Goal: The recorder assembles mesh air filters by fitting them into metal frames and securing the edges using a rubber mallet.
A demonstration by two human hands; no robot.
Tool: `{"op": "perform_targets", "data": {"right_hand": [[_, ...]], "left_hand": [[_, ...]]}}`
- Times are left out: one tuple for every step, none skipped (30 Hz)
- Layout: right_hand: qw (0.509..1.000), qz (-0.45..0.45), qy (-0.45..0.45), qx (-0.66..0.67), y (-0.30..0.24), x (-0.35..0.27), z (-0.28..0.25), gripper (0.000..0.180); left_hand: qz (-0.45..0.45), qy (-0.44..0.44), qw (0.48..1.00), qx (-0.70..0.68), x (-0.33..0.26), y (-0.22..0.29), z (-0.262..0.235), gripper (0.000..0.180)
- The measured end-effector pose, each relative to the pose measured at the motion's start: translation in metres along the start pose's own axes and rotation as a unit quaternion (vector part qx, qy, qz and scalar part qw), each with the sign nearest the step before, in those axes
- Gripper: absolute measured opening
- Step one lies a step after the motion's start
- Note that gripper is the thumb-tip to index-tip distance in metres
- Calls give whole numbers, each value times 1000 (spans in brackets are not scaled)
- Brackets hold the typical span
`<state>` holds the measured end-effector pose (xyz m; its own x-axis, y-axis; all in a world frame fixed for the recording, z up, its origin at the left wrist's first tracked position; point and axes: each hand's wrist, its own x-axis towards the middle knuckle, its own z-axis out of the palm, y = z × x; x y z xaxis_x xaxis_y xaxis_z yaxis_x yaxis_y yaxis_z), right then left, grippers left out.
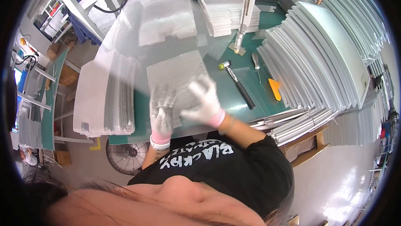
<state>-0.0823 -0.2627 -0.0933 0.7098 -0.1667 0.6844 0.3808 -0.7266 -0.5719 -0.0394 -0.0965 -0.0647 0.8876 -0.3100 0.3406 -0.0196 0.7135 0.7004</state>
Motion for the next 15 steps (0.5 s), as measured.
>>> {"op": "perform_targets", "data": {"right_hand": [[997,-41,-57,-42,-15,-13,4,94],[996,-40,-61,-59,-24,-15,-4,93],[994,-39,-67,-74,-34,-15,-17,92],[992,-17,-26,-125,-37,-10,-33,90],[985,5,15,-174,-30,-2,-49,88],[986,40,19,-162,-23,8,-61,84],[985,79,21,-155,-15,15,-70,80],[973,200,-61,-97,-10,15,-76,78],[937,316,-145,-38,-7,13,-78,76],[934,320,-153,-32,-3,8,-77,76],[941,290,-163,-64,4,3,-72,76],[946,258,-173,-95,9,-2,-67,75],[945,257,-179,-89,14,-6,-63,75],[947,254,-175,-93,17,-9,-59,74],[948,250,-170,-98,21,-12,-56,73]], "left_hand": [[-1,3,1000,2,-4,0,-3,47],[34,61,994,88,-8,-1,-10,44],[69,119,975,176,-12,0,-21,41],[130,86,893,423,-17,7,-45,40],[130,73,877,456,-17,12,-60,44],[35,100,935,337,-18,25,-62,49],[-62,125,969,204,-19,32,-64,55],[-65,138,966,209,-22,30,-67,55],[-43,148,949,274,-23,23,-69,64],[-25,149,929,337,-20,19,-69,73],[-35,176,908,378,-17,12,-72,90],[-15,146,872,467,-15,5,-83,91],[5,114,827,550,-11,3,-86,93],[3,120,824,554,-10,3,-88,93],[-3,88,775,625,-9,3,-89,91]]}}
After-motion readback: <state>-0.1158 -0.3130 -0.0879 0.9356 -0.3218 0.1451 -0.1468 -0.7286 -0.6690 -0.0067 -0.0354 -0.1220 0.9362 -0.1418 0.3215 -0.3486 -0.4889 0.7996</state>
